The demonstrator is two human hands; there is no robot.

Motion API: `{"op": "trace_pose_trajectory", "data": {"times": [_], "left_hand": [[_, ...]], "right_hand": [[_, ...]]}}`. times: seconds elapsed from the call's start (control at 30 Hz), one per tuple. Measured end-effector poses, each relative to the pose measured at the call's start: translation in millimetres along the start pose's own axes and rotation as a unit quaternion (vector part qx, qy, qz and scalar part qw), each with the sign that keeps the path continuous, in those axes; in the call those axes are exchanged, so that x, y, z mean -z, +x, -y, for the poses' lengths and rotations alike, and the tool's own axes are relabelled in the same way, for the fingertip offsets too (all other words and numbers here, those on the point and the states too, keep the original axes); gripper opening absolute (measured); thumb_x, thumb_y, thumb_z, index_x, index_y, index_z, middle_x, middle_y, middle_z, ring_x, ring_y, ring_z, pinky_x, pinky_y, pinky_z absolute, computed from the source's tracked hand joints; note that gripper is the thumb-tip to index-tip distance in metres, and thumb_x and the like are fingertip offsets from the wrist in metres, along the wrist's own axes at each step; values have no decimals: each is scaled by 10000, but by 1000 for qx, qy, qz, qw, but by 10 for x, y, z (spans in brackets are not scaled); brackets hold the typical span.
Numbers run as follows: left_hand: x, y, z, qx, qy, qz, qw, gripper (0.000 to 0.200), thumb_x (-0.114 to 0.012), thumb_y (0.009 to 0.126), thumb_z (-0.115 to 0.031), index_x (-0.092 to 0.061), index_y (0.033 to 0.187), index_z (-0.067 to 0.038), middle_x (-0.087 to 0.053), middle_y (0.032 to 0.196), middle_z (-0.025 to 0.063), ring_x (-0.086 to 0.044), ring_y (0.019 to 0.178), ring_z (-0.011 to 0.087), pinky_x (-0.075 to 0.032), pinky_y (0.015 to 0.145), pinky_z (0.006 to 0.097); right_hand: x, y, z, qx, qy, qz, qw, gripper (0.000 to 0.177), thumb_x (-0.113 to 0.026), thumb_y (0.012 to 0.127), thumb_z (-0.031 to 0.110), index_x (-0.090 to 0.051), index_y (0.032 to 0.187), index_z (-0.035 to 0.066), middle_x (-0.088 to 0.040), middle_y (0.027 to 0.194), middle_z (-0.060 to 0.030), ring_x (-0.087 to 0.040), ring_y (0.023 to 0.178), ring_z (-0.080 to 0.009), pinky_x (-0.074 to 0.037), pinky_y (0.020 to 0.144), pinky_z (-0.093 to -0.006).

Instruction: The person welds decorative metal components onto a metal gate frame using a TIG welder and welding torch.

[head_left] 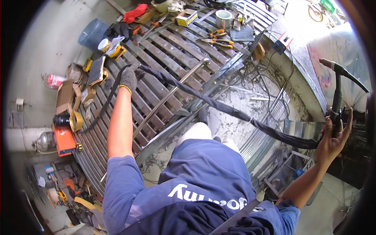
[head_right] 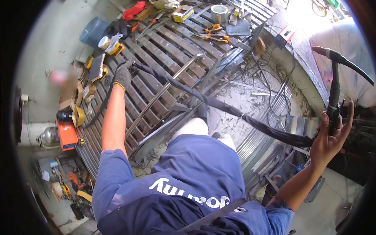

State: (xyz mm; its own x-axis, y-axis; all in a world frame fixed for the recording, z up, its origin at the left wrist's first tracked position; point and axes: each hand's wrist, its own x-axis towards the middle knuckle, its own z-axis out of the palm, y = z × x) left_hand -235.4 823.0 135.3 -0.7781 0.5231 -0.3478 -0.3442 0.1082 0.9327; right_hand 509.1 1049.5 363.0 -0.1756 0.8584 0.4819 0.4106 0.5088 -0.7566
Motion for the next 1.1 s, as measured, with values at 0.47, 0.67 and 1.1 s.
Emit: {"op": "trace_pose_trajectory", "data": {"times": [0.47, 0.67, 1.1], "left_hand": [[-2336, 279, 386, -171, 586, 378, 696, 790, -927, 814, -485, -687, 1397, -10, -651, 1446, 264, -588, 1388, 440, -439, 1225, 532], [-2411, 531, 394, -155, 595, 443, 653, 746, -963, 752, -475, -731, 1325, -57, -683, 1389, 212, -596, 1367, 427, -440, 1215, 531], [-2534, 479, 330, -75, 604, 434, 664, 768, -986, 670, -270, -723, 1363, -69, -621, 1441, 209, -565, 1395, 427, -469, 1202, 517]], "right_hand": [[-1863, 780, -519, -232, -114, 119, 959, 658, -665, 1068, -53, -477, 1682, 91, -569, 1626, -104, -612, 1300, -174, -428, 1173, -342], [-2543, 833, -614, -326, -117, 182, 920, 639, -650, 1073, -58, -479, 1676, 67, -623, 1575, -134, -607, 1387, -195, -445, 1169, -334], [-3713, 549, -1235, -409, 27, 306, 859, 620, -727, 1048, 61, -540, 1636, 124, -720, 1457, -217, -716, 1306, -262, -549, 1085, -384]]}}
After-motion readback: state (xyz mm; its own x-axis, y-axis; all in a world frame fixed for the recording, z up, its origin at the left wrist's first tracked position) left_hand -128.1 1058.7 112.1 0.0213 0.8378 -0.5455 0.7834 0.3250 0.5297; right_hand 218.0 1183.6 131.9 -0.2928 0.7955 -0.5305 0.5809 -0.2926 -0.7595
